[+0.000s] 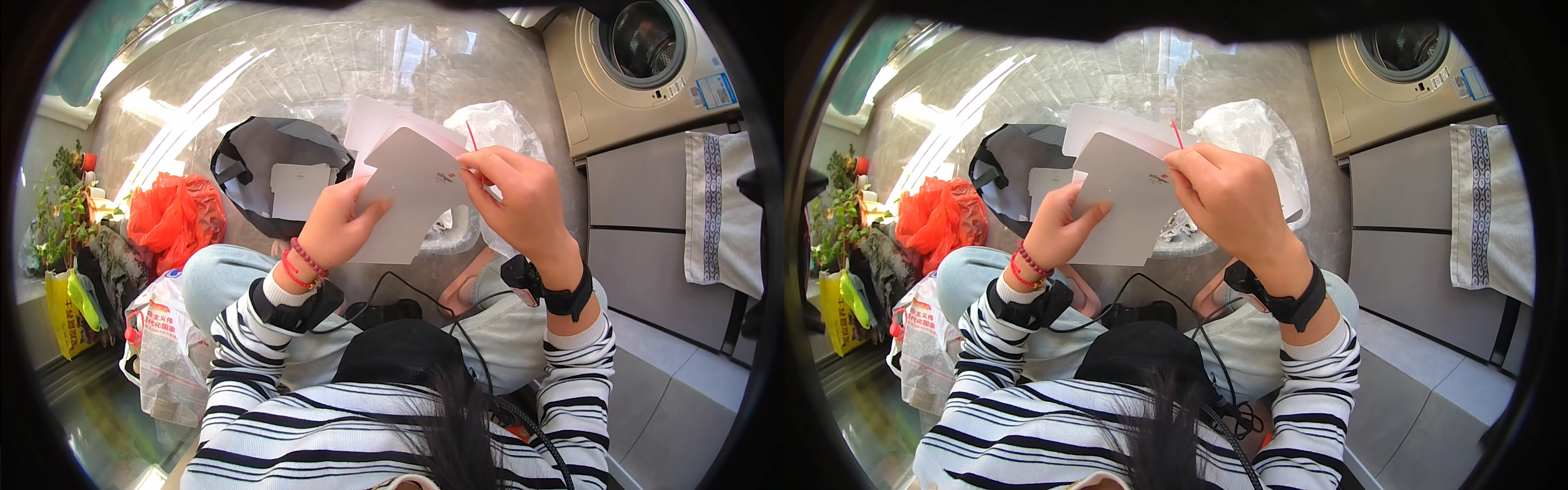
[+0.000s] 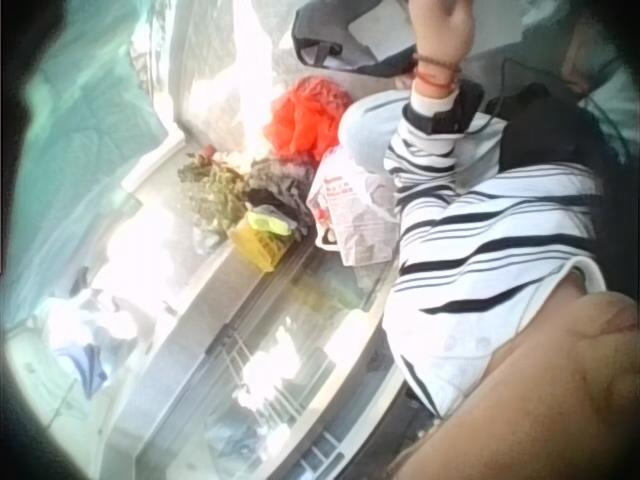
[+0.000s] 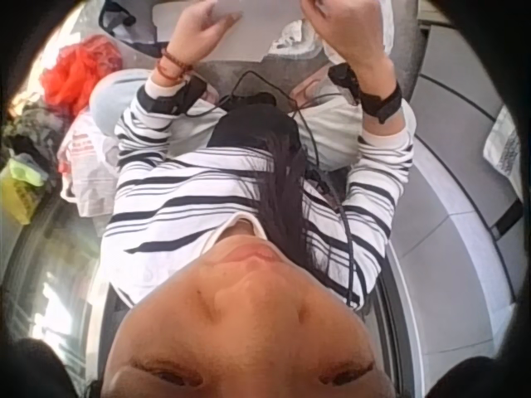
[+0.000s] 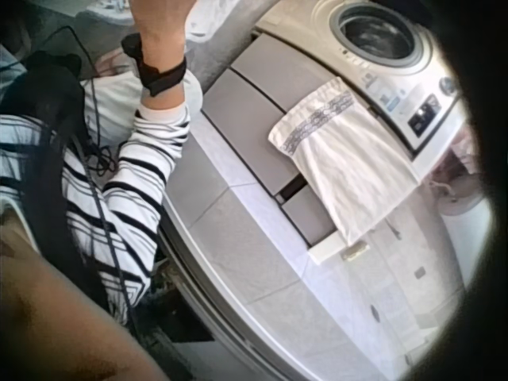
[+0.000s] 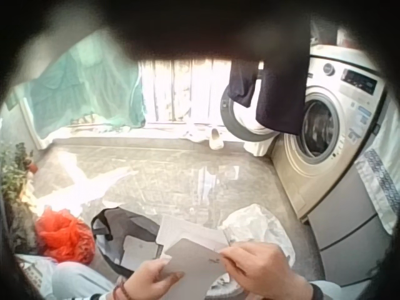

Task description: The person sits on the floor and uses a red pin to poke holes into white paper parts labeled 'slinger'. They repeatedly insert the pin, remove it, and place the parts into a black bag. The person then retrieves another part from a plastic bag and continues the process.

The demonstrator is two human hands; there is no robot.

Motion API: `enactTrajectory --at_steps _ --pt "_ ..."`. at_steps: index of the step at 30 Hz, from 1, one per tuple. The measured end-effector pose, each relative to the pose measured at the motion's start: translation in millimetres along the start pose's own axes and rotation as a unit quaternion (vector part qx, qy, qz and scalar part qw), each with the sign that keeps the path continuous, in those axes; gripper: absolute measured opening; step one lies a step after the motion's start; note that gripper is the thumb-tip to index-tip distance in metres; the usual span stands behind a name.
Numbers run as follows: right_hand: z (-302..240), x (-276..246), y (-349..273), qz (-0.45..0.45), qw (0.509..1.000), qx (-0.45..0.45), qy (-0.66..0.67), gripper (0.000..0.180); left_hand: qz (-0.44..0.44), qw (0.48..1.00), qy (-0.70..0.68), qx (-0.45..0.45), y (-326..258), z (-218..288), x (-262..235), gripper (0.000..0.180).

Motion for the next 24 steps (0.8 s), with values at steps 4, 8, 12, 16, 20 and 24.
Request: enactTrajectory --at_steps 4,8,12,16,20,24 --pt "6 5 -4 -0.041 0.997 0.051 0.029 0.011 -0.009 0.998 0.043 0.043 0 2 2 0.021" --pt "10 12 -6 -0.072 0.993 0.085 0.025 0.011 -0.029 0.996 0.067 0.047 -1 3 3 0.022" --pt "15 18 -11 -0.123 0.978 0.144 0.089 0.008 -0.031 0.995 0.077 0.048 -2 4 0 0.022" --pt "23 17 -14 -0.122 0.958 0.199 0.169 0.010 -0.021 0.995 0.082 0.047 -3 4 -7 0.020" --pt "32 14 -19 -0.090 0.939 0.280 0.179 0.015 -0.014 0.994 0.087 0.059 -4 4 -12 0.019" --pt "34 14 -18 -0.112 0.943 0.275 0.152 0.015 -0.021 0.995 0.081 0.054 -5 2 -15 0.021"
Point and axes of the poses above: each hand's wrist, its own y-axis towards the middle knuckle, its own x-axis out of the palm, z = x × y, the point moved 5 cm from there along y, towards the middle knuckle, and after that the axes turned 5 degrees about -x, right-handed, at the moved point
